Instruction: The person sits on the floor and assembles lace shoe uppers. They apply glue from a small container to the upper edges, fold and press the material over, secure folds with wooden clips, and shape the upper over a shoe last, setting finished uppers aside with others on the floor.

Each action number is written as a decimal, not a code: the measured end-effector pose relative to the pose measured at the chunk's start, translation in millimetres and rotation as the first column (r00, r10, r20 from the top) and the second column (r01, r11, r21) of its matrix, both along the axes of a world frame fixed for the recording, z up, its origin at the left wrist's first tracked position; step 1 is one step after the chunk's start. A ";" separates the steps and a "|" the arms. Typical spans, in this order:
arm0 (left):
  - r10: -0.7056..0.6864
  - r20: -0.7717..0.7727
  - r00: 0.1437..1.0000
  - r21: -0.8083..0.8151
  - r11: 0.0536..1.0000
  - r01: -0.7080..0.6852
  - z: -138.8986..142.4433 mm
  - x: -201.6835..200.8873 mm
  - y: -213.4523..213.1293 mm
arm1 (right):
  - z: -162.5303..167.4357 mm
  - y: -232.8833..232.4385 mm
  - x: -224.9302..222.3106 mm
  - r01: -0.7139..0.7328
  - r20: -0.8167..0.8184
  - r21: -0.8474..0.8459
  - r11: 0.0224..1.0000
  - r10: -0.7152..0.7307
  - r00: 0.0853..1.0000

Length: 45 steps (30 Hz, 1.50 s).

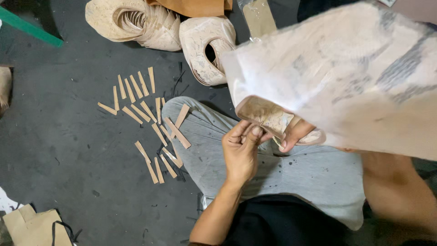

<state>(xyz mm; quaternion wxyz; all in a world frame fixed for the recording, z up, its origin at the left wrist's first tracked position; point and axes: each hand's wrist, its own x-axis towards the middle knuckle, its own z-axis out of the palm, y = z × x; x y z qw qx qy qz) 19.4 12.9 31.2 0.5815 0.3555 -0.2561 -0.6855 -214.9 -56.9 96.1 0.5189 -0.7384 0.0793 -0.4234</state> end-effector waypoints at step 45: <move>0.065 0.310 0.948 0.099 0.990 -0.101 -34.9 -25.1 -0.3 | 38.7 8.1 31.0 0.730 -0.592 -0.041 0.682 -0.606 0.532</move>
